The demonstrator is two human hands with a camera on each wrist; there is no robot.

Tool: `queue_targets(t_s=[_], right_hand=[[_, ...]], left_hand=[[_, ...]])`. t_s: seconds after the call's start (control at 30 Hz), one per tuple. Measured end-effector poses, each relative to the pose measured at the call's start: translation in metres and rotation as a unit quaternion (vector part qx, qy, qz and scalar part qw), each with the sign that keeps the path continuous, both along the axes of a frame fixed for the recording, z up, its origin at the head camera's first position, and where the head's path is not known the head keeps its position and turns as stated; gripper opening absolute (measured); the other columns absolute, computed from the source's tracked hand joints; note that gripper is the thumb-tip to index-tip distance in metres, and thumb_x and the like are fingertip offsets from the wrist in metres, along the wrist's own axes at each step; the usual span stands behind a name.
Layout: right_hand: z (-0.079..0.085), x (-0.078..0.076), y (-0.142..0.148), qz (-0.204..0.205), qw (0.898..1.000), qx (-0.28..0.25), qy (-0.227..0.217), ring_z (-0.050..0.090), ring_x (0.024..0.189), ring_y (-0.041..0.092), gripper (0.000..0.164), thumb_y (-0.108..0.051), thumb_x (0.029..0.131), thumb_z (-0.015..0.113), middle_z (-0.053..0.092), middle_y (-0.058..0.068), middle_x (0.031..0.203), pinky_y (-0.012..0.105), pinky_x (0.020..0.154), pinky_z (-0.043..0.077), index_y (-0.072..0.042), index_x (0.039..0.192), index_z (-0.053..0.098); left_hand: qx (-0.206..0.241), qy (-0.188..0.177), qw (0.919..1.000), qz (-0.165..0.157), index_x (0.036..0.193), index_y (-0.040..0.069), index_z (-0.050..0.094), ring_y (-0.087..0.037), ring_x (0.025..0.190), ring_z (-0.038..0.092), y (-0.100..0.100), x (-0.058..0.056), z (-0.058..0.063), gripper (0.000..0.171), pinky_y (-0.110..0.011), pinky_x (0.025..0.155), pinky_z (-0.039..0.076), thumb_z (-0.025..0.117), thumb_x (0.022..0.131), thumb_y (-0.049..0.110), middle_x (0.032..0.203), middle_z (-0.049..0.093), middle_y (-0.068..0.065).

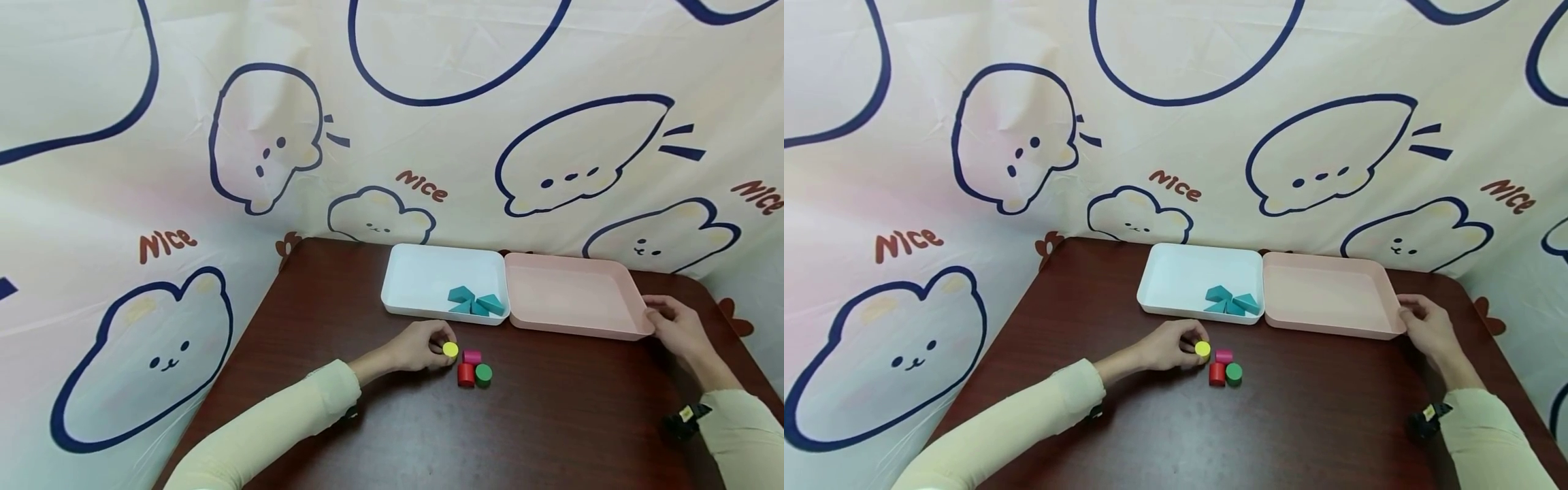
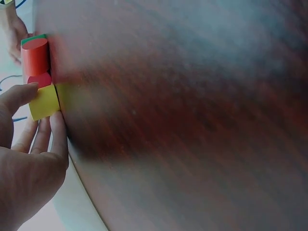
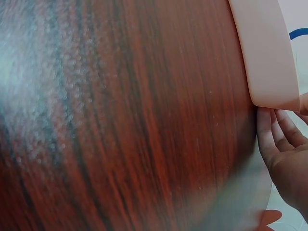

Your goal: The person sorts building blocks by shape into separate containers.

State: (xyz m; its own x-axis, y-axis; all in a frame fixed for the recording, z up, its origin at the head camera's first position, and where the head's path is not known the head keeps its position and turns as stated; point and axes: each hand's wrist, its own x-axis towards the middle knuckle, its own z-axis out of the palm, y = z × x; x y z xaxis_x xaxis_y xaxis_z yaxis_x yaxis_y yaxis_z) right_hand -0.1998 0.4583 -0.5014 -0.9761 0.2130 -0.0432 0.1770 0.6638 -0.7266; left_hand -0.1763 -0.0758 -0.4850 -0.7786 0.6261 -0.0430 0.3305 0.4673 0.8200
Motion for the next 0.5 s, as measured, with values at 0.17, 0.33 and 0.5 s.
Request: queue_targets(t_s=[0.17, 0.33, 0.5], right_hand=[[0.001, 0.001, 0.0, 0.008, 1.0, -0.004, 0.004, 0.053, 0.092, 0.02, 0.051, -0.025, 0.114, 0.04, 0.045, 0.038, 0.143, 0.015, 0.062, 0.051, 0.008, 0.153, 0.04], [0.002, 0.002, -0.001, 0.017, 1.0, -0.008, 0.007, 0.054, 0.091, 0.019, 0.051, -0.026, 0.114, 0.041, 0.044, 0.04, 0.144, 0.015, 0.063, 0.051, 0.009, 0.152, 0.04], [0.001, 0.002, 0.0, 0.016, 1.0, -0.003, 0.006, 0.053, 0.097, 0.03, 0.051, -0.026, 0.114, 0.041, 0.044, 0.04, 0.143, 0.014, 0.062, 0.05, 0.008, 0.152, 0.04]], left_hand=[[0.006, 0.011, 0.9999, -0.009, 0.11, 0.012, 0.068, -0.011, 0.099, 0.069, -0.001, -0.002, 0.001, 0.024, -0.028, 0.09, 0.062, 0.083, 0.092, 0.008, 0.104, 0.07, 0.003], [0.014, 0.026, 0.9992, -0.028, 0.112, 0.012, 0.067, -0.007, 0.099, 0.069, 0.001, -0.005, 0.011, 0.024, -0.026, 0.09, 0.061, 0.083, 0.094, 0.01, 0.109, 0.071, 0.001], [0.016, 0.031, 0.9986, -0.039, 0.114, 0.013, 0.067, -0.007, 0.1, 0.069, 0.009, -0.011, 0.028, 0.025, -0.028, 0.092, 0.061, 0.083, 0.094, 0.012, 0.112, 0.069, 0.001]])
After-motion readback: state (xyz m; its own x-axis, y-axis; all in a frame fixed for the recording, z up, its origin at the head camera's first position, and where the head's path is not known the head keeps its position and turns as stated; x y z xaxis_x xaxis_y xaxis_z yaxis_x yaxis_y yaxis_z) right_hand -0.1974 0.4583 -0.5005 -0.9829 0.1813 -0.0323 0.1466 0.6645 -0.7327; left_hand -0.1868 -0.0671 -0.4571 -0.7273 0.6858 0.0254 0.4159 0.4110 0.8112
